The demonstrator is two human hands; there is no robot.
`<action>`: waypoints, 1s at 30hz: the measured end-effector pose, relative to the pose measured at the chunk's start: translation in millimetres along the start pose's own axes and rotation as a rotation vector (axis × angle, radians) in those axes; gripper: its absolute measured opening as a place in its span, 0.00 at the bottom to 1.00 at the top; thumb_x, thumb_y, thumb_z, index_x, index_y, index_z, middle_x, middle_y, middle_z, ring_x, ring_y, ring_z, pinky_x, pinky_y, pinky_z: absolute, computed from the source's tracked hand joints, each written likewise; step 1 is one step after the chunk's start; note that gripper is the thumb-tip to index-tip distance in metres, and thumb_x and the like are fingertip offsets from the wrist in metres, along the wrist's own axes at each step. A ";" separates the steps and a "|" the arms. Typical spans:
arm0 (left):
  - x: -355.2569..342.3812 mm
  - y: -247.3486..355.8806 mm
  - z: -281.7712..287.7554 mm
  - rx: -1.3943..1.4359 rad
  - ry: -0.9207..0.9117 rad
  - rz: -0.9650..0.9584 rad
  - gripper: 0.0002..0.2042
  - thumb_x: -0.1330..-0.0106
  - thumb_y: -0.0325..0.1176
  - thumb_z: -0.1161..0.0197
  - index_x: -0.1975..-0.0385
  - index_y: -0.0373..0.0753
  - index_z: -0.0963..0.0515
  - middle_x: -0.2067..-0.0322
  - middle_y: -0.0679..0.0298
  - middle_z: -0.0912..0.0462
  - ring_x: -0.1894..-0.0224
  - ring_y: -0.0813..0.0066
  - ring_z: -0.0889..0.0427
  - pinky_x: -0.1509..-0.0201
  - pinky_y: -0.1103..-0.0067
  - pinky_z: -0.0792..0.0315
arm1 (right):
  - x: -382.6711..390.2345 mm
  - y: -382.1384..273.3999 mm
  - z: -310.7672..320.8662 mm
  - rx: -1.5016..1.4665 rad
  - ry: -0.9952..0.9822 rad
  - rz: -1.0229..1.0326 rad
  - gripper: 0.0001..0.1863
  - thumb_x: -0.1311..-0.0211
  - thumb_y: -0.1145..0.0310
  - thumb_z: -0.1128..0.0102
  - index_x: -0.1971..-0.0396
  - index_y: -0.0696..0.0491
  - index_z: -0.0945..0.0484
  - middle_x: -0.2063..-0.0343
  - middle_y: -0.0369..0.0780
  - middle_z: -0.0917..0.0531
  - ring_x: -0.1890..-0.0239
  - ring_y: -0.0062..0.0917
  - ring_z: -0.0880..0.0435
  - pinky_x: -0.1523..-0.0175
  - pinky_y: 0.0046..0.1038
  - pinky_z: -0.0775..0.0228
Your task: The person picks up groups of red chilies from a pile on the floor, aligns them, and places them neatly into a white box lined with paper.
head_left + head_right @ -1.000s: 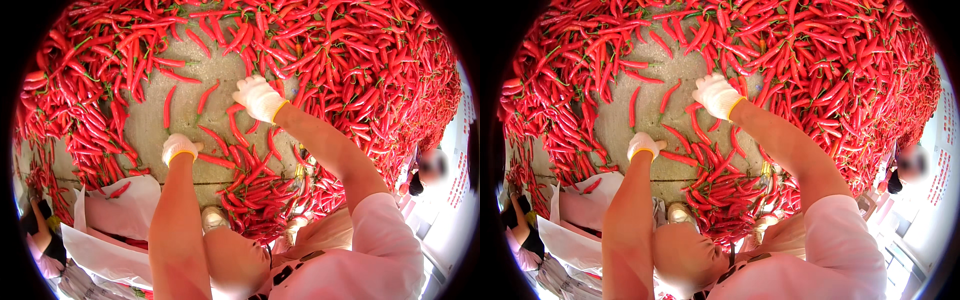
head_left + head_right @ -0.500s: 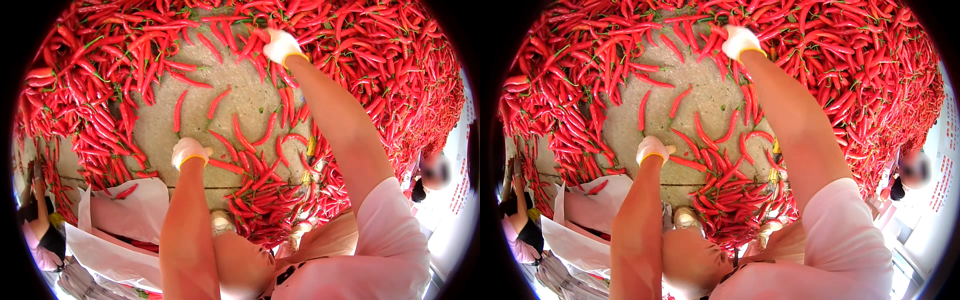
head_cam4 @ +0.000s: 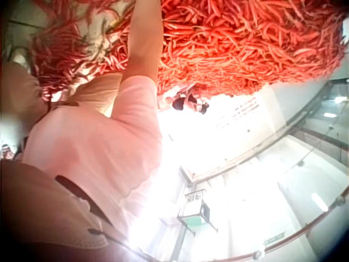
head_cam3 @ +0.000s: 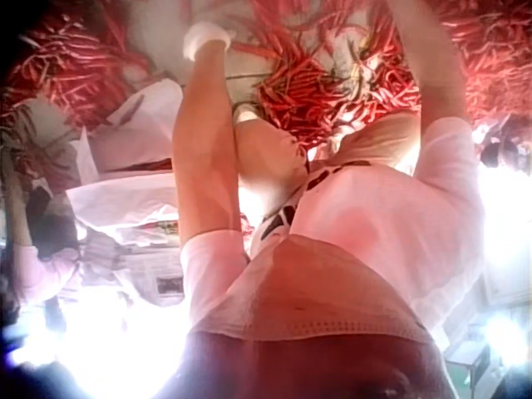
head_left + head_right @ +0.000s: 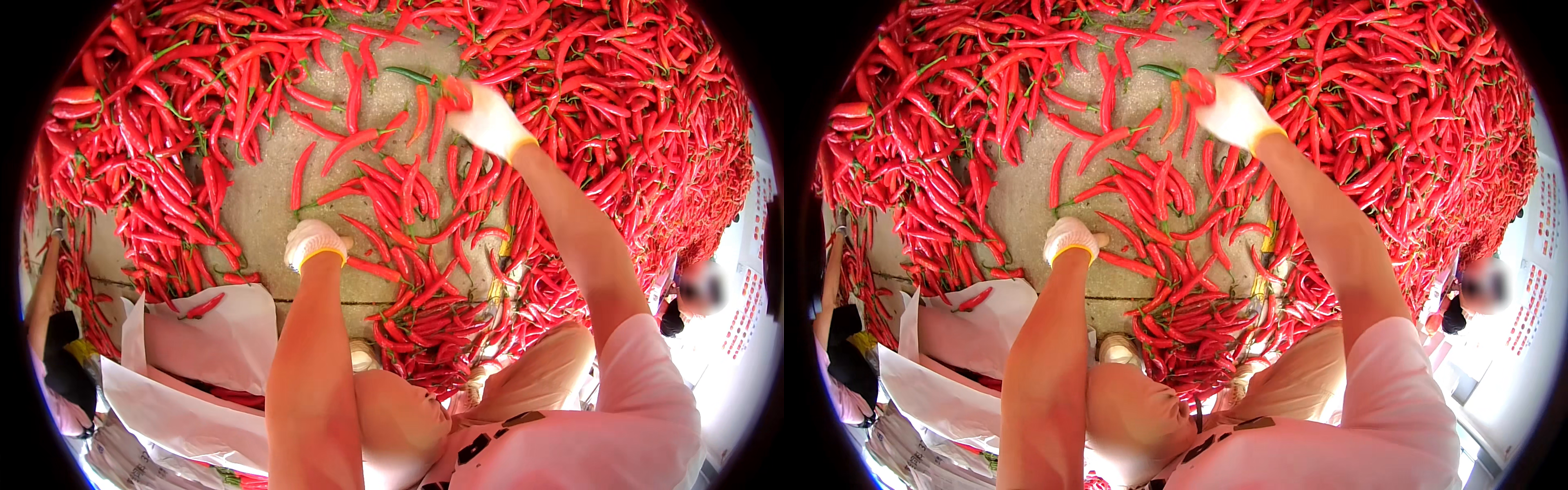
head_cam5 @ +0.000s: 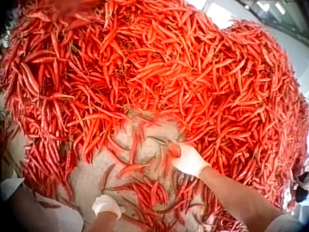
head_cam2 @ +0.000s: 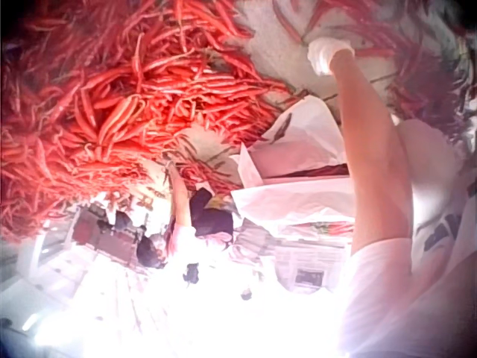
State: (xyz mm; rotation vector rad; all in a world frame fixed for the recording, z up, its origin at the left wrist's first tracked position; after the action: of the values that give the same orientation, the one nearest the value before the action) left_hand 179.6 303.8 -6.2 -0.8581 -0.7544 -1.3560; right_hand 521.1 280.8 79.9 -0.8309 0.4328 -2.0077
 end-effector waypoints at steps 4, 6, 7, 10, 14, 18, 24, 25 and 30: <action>-11.8 -4.6 -5.5 -0.058 -0.003 0.042 0.38 0.45 0.56 0.16 0.39 0.38 0.18 0.36 0.55 0.16 0.36 0.63 0.15 0.39 0.67 0.16 | -66.7 -35.9 15.5 0.277 0.264 0.026 0.27 0.39 0.67 0.42 0.38 0.55 0.20 0.47 0.57 0.14 0.42 0.51 0.15 0.37 0.45 0.22; -6.5 4.5 -4.4 -0.038 -0.010 0.007 0.39 0.45 0.56 0.16 0.38 0.37 0.19 0.36 0.55 0.16 0.36 0.61 0.14 0.38 0.66 0.16 | -92.9 -24.3 17.6 0.343 0.296 0.006 0.27 0.39 0.68 0.43 0.37 0.54 0.20 0.45 0.56 0.14 0.41 0.50 0.15 0.36 0.45 0.22; -4.7 6.2 -4.6 -0.019 -0.013 -0.015 0.39 0.44 0.55 0.16 0.38 0.37 0.19 0.37 0.55 0.16 0.37 0.60 0.14 0.38 0.65 0.17 | -99.1 -23.4 10.7 0.456 0.217 0.023 0.27 0.39 0.69 0.43 0.38 0.55 0.20 0.44 0.55 0.14 0.40 0.49 0.15 0.35 0.44 0.22; -7.4 1.5 -5.2 -0.048 0.037 -0.022 0.37 0.43 0.54 0.17 0.41 0.32 0.18 0.39 0.48 0.15 0.36 0.53 0.15 0.35 0.63 0.18 | -98.9 -21.8 -23.3 0.623 -0.070 0.056 0.26 0.41 0.67 0.39 0.41 0.58 0.19 0.42 0.55 0.15 0.38 0.49 0.17 0.34 0.44 0.23; -4.2 -5.3 -3.9 -0.022 0.058 -0.026 0.37 0.44 0.54 0.17 0.42 0.32 0.17 0.40 0.48 0.14 0.38 0.53 0.14 0.37 0.63 0.18 | -81.4 1.5 -26.5 0.357 -0.275 -0.002 0.23 0.47 0.60 0.28 0.57 0.64 0.14 0.60 0.56 0.11 0.56 0.42 0.10 0.48 0.40 0.19; -1.0 6.1 -2.9 -0.020 0.064 -0.071 0.33 0.43 0.52 0.18 0.46 0.31 0.14 0.43 0.47 0.13 0.40 0.52 0.13 0.39 0.63 0.17 | -65.9 52.7 26.2 0.118 0.004 0.007 0.19 0.45 0.63 0.32 0.59 0.63 0.15 0.67 0.54 0.12 0.62 0.43 0.11 0.52 0.40 0.20; -8.6 5.5 -7.1 -0.046 0.069 -0.109 0.33 0.43 0.54 0.19 0.48 0.30 0.13 0.46 0.45 0.12 0.41 0.49 0.12 0.40 0.61 0.18 | 15.3 102.6 -3.4 0.321 0.133 -0.100 0.27 0.41 0.68 0.42 0.39 0.52 0.20 0.47 0.56 0.14 0.43 0.54 0.16 0.36 0.46 0.24; -9.3 3.4 -6.3 -0.058 0.070 -0.100 0.33 0.43 0.54 0.19 0.48 0.30 0.13 0.46 0.45 0.12 0.41 0.49 0.12 0.40 0.61 0.18 | 35.8 95.1 -21.1 0.282 0.102 -0.108 0.28 0.41 0.68 0.43 0.38 0.51 0.20 0.47 0.56 0.14 0.43 0.55 0.16 0.36 0.46 0.24; -16.2 0.5 -12.4 -0.109 0.033 -0.061 0.35 0.43 0.55 0.17 0.43 0.35 0.15 0.40 0.52 0.13 0.40 0.56 0.12 0.40 0.64 0.16 | 154.4 64.4 -76.9 0.096 -0.470 -0.040 0.27 0.41 0.67 0.38 0.39 0.48 0.19 0.50 0.53 0.12 0.45 0.52 0.14 0.37 0.45 0.23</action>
State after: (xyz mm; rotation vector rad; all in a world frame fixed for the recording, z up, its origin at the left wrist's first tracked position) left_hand 178.5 301.3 -26.4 -0.9023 -0.6915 -1.4725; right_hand 448.3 114.9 47.4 -1.2152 0.0507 -1.7767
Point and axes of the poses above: each hand's wrist, its own x-axis away from the middle knuckle, its own z-axis out of the back of the hand, y = z × x, the point moved 5 cm from there along -x, towards the middle knuckle
